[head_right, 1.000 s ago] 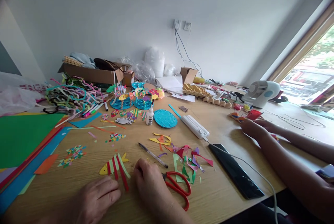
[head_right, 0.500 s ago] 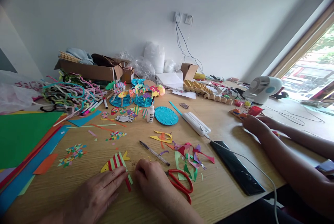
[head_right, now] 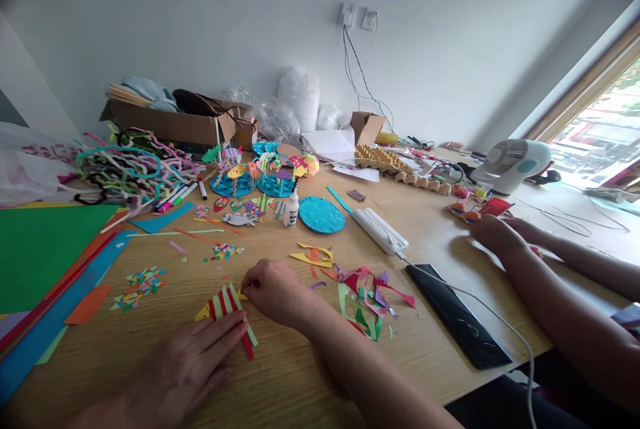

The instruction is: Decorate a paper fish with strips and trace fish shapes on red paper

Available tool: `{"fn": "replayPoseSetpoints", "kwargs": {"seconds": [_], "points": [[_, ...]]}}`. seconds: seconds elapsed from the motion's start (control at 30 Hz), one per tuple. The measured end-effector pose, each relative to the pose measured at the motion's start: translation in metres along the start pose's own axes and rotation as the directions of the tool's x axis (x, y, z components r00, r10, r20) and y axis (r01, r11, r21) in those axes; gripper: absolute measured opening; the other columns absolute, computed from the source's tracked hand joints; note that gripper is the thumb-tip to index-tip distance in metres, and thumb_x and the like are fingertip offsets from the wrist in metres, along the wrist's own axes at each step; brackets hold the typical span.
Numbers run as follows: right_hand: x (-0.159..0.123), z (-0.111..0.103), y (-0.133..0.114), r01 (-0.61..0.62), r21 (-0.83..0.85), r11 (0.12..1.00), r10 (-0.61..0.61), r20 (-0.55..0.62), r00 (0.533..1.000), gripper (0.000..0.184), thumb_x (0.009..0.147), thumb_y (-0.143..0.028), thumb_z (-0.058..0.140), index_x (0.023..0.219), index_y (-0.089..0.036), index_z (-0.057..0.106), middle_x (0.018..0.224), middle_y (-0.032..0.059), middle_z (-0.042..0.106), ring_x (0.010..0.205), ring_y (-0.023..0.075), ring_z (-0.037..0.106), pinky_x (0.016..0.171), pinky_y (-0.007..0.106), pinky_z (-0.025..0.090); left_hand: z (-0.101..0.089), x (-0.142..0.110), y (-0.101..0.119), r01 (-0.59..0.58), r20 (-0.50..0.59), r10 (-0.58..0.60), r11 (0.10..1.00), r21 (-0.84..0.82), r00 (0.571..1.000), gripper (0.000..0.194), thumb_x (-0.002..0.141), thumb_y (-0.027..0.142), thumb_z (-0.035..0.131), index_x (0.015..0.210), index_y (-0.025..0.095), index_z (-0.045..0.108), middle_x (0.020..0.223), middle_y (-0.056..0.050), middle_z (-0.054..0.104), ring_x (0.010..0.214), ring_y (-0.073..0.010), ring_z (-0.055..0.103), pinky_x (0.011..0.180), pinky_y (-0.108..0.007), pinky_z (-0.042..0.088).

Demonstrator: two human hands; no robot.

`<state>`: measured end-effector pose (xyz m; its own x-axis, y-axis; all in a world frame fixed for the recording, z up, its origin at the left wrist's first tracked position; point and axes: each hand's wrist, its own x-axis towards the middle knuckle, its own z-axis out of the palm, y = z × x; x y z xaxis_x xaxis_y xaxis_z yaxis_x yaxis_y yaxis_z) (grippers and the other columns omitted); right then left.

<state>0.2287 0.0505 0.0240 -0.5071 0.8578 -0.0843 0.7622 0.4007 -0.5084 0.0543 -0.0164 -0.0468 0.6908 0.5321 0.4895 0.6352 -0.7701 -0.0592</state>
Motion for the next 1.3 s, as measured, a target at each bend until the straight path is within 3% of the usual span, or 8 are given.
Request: {"fn": "replayPoseSetpoints", "kwargs": {"seconds": [0.27, 0.57, 0.77, 0.97, 1.3], "points": [[0.012, 0.001, -0.006, 0.042, -0.068, 0.997, -0.036, 0.094, 0.995, 0.024, 0.073, -0.011, 0.053, 0.083, -0.018, 0.073, 0.079, 0.0027, 0.07, 0.073, 0.0131, 0.058, 0.063, 0.02, 0.037, -0.004, 0.003, 0.0, -0.008, -0.007, 0.008, 0.999, -0.038, 1.0, 0.03, 0.084, 0.017, 0.044, 0.111, 0.014, 0.056, 0.112, -0.007, 0.065, 0.094, -0.0197, 0.064, 0.076, -0.031, 0.055], [0.016, 0.01, -0.001, 0.054, -0.107, 0.993, -0.043, 0.105, 0.994, 0.025, 0.071, -0.015, 0.05, 0.081, -0.02, 0.073, 0.078, 0.0028, 0.07, 0.071, 0.0145, 0.058, 0.062, 0.022, 0.037, -0.001, 0.0, 0.004, 0.058, 0.086, -0.051, 0.995, -0.076, 0.995, 0.03, 0.084, 0.018, 0.045, 0.112, 0.018, 0.055, 0.116, -0.005, 0.063, 0.096, -0.0199, 0.062, 0.08, -0.032, 0.053], [0.017, 0.012, -0.002, 0.046, -0.129, 0.991, -0.033, 0.099, 0.995, 0.025, 0.072, -0.015, 0.049, 0.081, -0.02, 0.072, 0.079, 0.0032, 0.07, 0.072, 0.0147, 0.058, 0.063, 0.022, 0.037, 0.0, 0.0, 0.005, 0.079, 0.083, -0.073, 0.994, -0.075, 0.994, 0.033, 0.081, 0.015, 0.049, 0.113, 0.017, 0.054, 0.117, -0.006, 0.063, 0.1, -0.0213, 0.061, 0.084, -0.035, 0.052], [0.019, 0.015, 0.0, 0.049, -0.143, 0.988, -0.031, 0.125, 0.992, 0.024, 0.07, -0.017, 0.048, 0.077, -0.02, 0.071, 0.075, 0.0029, 0.069, 0.069, 0.0144, 0.057, 0.06, 0.021, 0.036, -0.005, 0.002, 0.004, 0.053, 0.139, -0.044, 0.997, -0.059, 0.989, 0.034, 0.08, 0.017, 0.05, 0.114, 0.017, 0.055, 0.117, -0.006, 0.063, 0.1, -0.0212, 0.061, 0.082, -0.034, 0.053], [0.029, 0.011, -0.006, 0.015, -0.185, 0.983, 0.012, 0.142, 0.99, 0.026, 0.074, -0.016, 0.048, 0.084, -0.019, 0.071, 0.084, 0.0038, 0.07, 0.074, 0.0148, 0.059, 0.061, 0.022, 0.035, -0.006, 0.003, 0.002, 0.021, 0.141, -0.017, 0.999, -0.027, 0.99, 0.032, 0.081, 0.017, 0.049, 0.112, 0.015, 0.055, 0.115, -0.007, 0.064, 0.097, -0.0224, 0.063, 0.08, -0.035, 0.054]]}}
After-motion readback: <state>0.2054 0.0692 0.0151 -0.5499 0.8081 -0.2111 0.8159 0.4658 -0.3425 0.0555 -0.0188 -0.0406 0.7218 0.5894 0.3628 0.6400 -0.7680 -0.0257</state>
